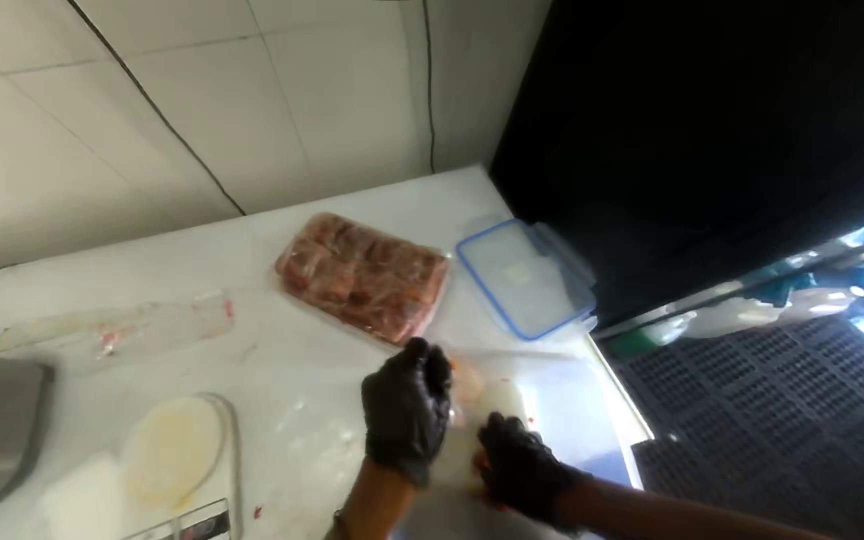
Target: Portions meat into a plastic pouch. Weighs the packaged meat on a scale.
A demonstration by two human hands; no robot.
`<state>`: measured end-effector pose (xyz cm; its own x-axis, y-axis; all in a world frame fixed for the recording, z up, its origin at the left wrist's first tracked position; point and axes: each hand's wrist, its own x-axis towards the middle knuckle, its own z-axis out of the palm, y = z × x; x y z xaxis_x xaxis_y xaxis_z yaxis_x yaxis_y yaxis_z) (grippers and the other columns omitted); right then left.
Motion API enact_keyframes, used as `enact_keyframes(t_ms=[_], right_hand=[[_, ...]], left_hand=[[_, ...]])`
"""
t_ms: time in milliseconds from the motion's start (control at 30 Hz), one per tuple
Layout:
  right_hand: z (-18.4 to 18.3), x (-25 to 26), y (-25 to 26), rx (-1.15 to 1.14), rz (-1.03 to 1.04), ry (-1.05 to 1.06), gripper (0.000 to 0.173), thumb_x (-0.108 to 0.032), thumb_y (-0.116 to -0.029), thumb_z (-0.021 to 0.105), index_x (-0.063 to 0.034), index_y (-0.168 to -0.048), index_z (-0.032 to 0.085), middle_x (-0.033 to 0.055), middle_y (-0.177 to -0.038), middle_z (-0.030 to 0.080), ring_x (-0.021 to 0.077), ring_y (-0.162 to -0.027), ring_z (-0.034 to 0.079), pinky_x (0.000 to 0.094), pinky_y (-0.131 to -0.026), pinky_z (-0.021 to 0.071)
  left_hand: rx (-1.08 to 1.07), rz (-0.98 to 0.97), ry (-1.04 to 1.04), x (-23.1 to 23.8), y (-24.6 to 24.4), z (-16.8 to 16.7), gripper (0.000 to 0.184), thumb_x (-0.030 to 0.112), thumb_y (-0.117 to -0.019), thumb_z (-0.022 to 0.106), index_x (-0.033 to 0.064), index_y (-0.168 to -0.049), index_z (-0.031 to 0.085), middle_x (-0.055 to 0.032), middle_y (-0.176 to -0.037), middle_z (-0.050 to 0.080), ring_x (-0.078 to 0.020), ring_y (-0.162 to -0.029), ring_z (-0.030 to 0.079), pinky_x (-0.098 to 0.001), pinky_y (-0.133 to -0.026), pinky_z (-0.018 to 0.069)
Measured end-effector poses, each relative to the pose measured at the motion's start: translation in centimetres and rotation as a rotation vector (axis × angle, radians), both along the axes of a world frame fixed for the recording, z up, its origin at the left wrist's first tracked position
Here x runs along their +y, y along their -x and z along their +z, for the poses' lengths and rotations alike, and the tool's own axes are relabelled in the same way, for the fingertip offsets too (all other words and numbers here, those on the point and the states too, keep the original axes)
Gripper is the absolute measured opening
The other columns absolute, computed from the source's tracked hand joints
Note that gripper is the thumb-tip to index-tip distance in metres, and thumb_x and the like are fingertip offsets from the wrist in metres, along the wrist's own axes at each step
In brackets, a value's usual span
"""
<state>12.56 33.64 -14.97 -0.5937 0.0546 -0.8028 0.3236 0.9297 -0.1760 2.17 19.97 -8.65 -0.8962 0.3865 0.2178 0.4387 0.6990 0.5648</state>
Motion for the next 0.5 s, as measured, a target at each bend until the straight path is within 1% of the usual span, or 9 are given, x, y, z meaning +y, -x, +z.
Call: enact_keyframes(t_ms=[33,100,167,200,267,333,433,467,500], right_hand=[[0.0,-0.1,-0.2,-0.034,0.013,-0.008,0.057,-0.039,-0.0977,0.063,0.0035,-0.134,0.057,0.0326,-0.144,0.046,0.0523,-0.133,0.045,0.0687,-0.099,0.0441],[-0.2,-0.3,-0.7,-0.078,0.085,-0.008,0.048,-0.039,-0.0993,0.062,-0.0036,-0.131,0.064,0.0324,-0.143,0.048,0.0538,-0.133,0.044,0.0727,-0.099,0.0403],[-0.5,0.0,-1.3,-0.083,0.156,0.03,0.043,-0.038,-0.1032,0.055,-0.0066,-0.131,0.065,0.0317,-0.138,0.052,0.0518,-0.128,0.05,0.0675,-0.099,0.0446],[-0.6,0.4,-1.5,-0.082,0.162,0.073,0.043,-0.037,-0.105,0.053,-0.0051,-0.13,0.065,0.0306,-0.133,0.056,0.0497,-0.126,0.053,0.0654,-0.099,0.0458],[-0.8,1.0,-1.9,-0.096,0.154,0.144,0.044,-0.038,-0.1076,0.047,0.0005,-0.119,0.065,0.0265,-0.119,0.066,0.0437,-0.117,0.062,0.0609,-0.097,0.0485],[-1.0,1.0,-2.0,-0.154,0.127,0.195,0.046,-0.035,-0.1091,0.043,0.0042,-0.113,0.066,0.0262,-0.114,0.068,0.0421,-0.114,0.064,0.0596,-0.097,0.0478],[-0.8,0.4,-1.7,-0.187,0.076,0.247,0.043,-0.033,-0.1091,0.043,0.0025,-0.119,0.066,0.0258,-0.119,0.066,0.0411,-0.118,0.062,0.0595,-0.101,0.0458],[-0.4,0.3,-1.5,-0.189,0.054,0.283,0.041,-0.031,-0.1084,0.045,0.0015,-0.121,0.066,0.0252,-0.12,0.066,0.0403,-0.118,0.062,0.0589,-0.102,0.0456],[0.2,0.5,-1.2,-0.193,0.016,0.337,0.037,-0.029,-0.1074,0.049,0.0012,-0.121,0.066,0.0246,-0.118,0.067,0.0389,-0.115,0.064,0.0577,-0.1,0.0466]], left_hand=[[0.073,0.015,0.016,0.4,-0.2,-0.4,0.016,0.025,-0.0918,0.067,0.0091,-0.088,0.07,-0.0054,-0.068,0.065,-0.0229,-0.06,0.066,-0.0422,-0.051,0.0529],[0.133,0.018,-0.002,0.5,-0.5,-1.1,0.016,0.025,-0.0905,0.067,0.0106,-0.086,0.071,-0.0034,-0.068,0.064,-0.0202,-0.058,0.065,-0.0386,-0.049,0.0522],[0.133,0.017,-0.037,0.4,-0.7,-1.3,0.015,0.024,-0.0907,0.067,0.0099,-0.087,0.07,-0.0034,-0.07,0.065,-0.0197,-0.059,0.065,-0.0373,-0.049,0.0519],[0.13,0.015,-0.046,0.3,-0.7,-1.3,0.015,0.024,-0.0907,0.067,0.0098,-0.088,0.07,-0.0036,-0.07,0.065,-0.0196,-0.059,0.065,-0.0372,-0.049,0.0519],[0.116,0.007,-0.057,0.3,-0.8,-1.2,0.014,0.023,-0.0906,0.068,0.0102,-0.088,0.071,-0.0035,-0.07,0.066,-0.0192,-0.06,0.066,-0.037,-0.049,0.0522],[0.096,-0.018,-0.081,0.1,-0.7,-1.2,0.012,0.023,-0.0898,0.068,0.0118,-0.088,0.071,-0.0022,-0.07,0.066,-0.0177,-0.06,0.065,-0.036,-0.05,0.0524],[0.111,-0.08,-0.121,-0.1,-0.6,-1.4,0.016,0.025,-0.0905,0.066,0.0106,-0.085,0.071,-0.0019,-0.068,0.065,-0.0171,-0.058,0.065,-0.0354,-0.049,0.0518],[0.086,-0.111,-0.14,-0.4,-0.6,-1.4,0.017,0.025,-0.0914,0.065,0.01,-0.085,0.07,-0.0021,-0.067,0.064,-0.0168,-0.058,0.064,-0.035,-0.05,0.0518],[0.035,-0.148,-0.157,-0.7,-0.5,-1.2,0.018,0.026,-0.0919,0.064,0.01,-0.086,0.07,-0.0015,-0.067,0.063,-0.0159,-0.058,0.063,-0.0342,-0.051,0.0517]])
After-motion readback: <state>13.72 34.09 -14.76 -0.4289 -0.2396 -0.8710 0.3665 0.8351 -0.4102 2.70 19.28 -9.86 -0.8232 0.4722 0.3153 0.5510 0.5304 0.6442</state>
